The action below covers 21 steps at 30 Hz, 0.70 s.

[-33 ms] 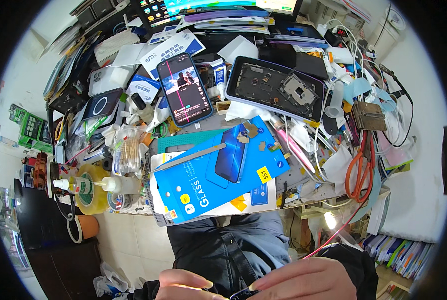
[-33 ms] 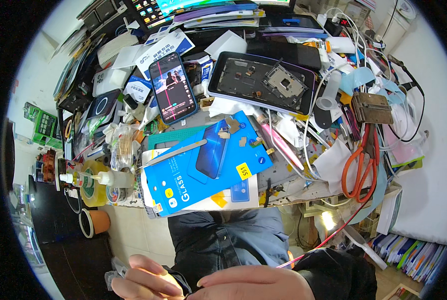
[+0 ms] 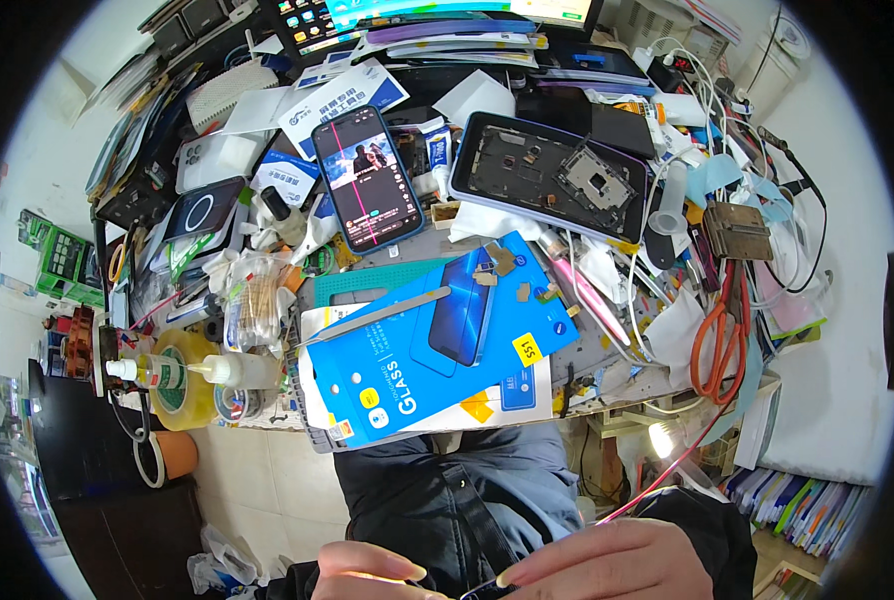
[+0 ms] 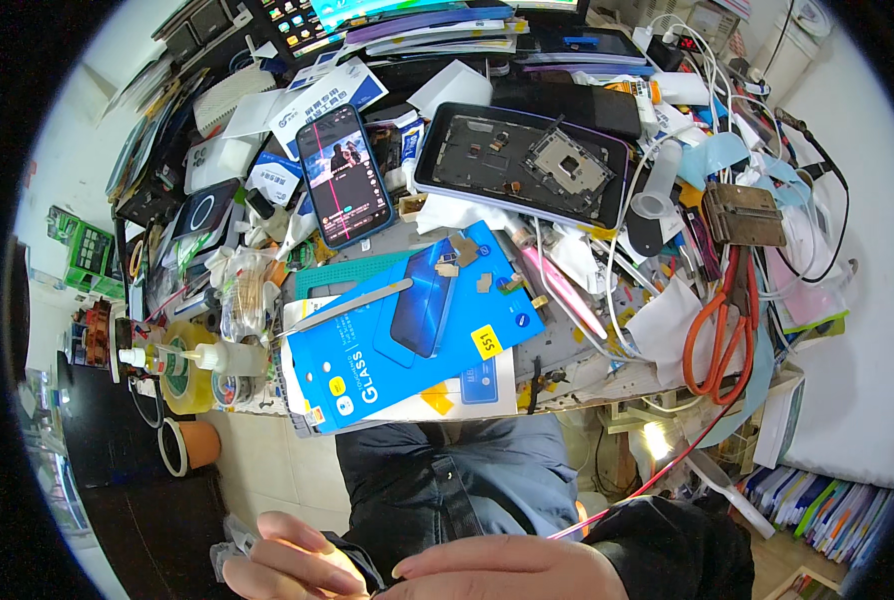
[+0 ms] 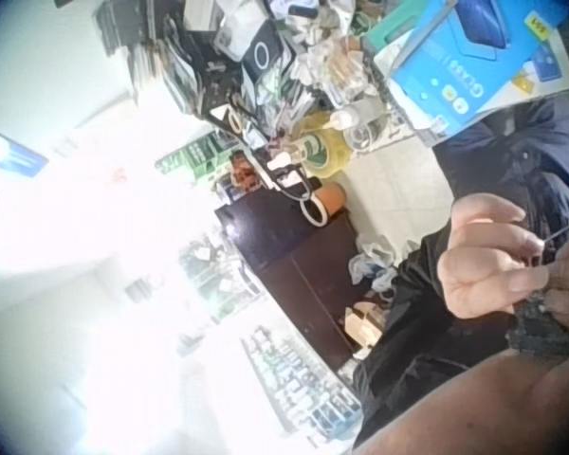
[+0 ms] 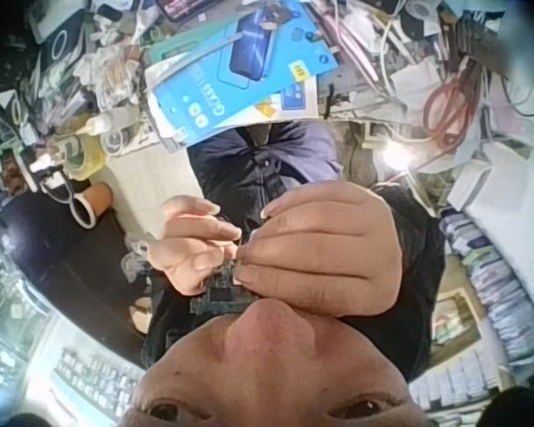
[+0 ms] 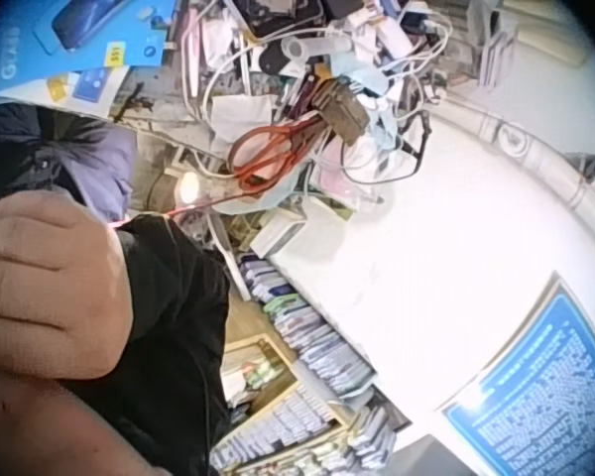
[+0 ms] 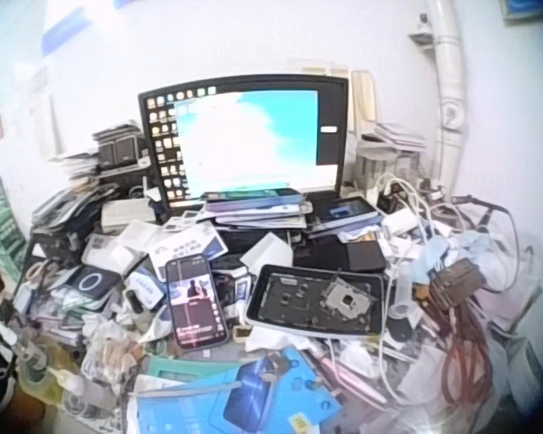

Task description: The person holds a small circuit board with attached wires, rotates it to inspect both sides, and uses a cotton swab to clean a component. The person then places the board on a box and picks up a pair of tweezers.

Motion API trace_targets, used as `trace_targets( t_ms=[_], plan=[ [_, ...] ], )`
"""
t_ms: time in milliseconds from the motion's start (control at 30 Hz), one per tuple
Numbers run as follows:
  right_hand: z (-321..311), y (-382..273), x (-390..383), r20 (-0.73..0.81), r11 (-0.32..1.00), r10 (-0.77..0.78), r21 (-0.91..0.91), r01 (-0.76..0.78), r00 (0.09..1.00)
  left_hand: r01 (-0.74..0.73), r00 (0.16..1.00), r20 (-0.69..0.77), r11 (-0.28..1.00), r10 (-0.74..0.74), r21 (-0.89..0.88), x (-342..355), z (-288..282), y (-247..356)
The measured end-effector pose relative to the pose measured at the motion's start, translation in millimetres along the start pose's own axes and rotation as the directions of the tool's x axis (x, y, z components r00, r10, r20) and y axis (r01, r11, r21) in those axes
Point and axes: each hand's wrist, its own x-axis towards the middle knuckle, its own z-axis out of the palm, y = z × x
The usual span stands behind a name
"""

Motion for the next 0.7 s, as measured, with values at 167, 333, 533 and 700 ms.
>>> trace_targets(
  t_ms=[167, 333, 533, 700],
  plan=[
    [0.0, -4.4, -4.5, 0.018, 1.000, -0.014, 0.026, 0.014, 1.000, -0.027, 0.997, -0.075, 1.000, 0.028, 0.009, -11.5, 9.1, -0.6],
    [-2.1, -3.5, -7.4, 0.021, 0.998, -0.018, 0.052, 0.017, 1.000, 0.002, 0.985, -0.174, 1.000, -0.002, 0.001, -11.0, 22.4, 4.6],
    [-3.8, 2.7, -5.9, 0.011, 0.998, -0.051, 0.048, 0.051, 0.999, 0.062, 0.998, 0.004, 0.991, -0.062, -0.114, 4.3, 12.1, 3.6],
    [-0.1, 3.8, -2.4, -0.055, 0.998, -0.050, 0.032, 0.052, 0.997, 0.096, 0.995, 0.004, 0.969, -0.097, -0.227, 6.2, 9.0, 8.9]
  ],
)
